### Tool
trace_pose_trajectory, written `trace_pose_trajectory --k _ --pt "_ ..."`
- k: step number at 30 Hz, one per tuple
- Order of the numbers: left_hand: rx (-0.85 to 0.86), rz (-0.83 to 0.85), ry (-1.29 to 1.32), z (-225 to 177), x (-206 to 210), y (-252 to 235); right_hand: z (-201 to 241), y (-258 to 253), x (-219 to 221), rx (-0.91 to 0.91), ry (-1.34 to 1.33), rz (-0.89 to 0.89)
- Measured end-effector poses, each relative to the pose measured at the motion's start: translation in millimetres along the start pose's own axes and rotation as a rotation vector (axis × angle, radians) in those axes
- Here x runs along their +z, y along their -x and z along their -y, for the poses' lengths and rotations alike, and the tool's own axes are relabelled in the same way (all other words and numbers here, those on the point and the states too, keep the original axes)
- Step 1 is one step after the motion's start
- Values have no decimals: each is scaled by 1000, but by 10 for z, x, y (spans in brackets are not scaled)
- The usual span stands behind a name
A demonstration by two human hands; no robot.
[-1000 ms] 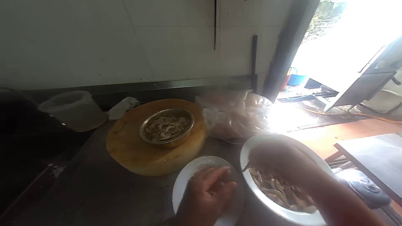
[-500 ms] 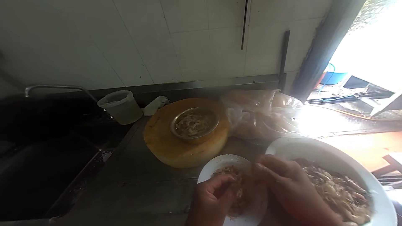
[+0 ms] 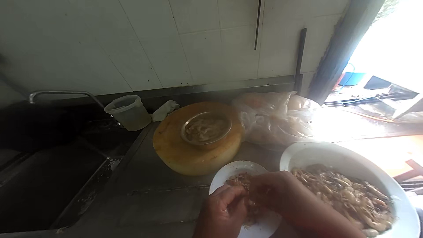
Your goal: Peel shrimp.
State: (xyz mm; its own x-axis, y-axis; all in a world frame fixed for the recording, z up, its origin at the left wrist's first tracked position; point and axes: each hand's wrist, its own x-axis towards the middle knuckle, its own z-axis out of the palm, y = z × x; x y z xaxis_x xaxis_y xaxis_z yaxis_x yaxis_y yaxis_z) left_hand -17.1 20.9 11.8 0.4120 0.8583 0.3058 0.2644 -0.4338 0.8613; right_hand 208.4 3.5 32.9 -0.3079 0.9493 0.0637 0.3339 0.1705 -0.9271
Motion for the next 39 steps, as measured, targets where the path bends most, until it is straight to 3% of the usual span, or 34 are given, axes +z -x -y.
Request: trace_pose_trajectory --k 4,7,9,14,20,22,30,33,37,39 --pt "-115 -3 230 6 -27 7 -43 63 -43 -75 -160 -60" --pt "-159 -36 345 18 -68 -8 -122 78 12 -71 30 -192" --pt "-125 -78 277 22 -44 0 -142 74 121 -67 131 -231" --pt "109 -237 -152 -3 161 90 -128 35 392 -167 -39 -332" --pt "239 -318 -296 -44 290 164 -114 54 501 -143 -111 -475" --pt "180 -289 -187 -56 274 173 -110 62 493 -145 -150 -477" --pt "-266 61 707 -98 -12 92 -118 79 402 -159 -388 -323" --pt "-400 107 1004 -52 -50 72 -135 66 400 -178 -545 -273" --pt "-467 43 1069 -67 -76 56 -197 79 379 -170 -586 -326" --pt "-458 10 1001 -69 -94 39 -224 100 352 -156 -448 -395"
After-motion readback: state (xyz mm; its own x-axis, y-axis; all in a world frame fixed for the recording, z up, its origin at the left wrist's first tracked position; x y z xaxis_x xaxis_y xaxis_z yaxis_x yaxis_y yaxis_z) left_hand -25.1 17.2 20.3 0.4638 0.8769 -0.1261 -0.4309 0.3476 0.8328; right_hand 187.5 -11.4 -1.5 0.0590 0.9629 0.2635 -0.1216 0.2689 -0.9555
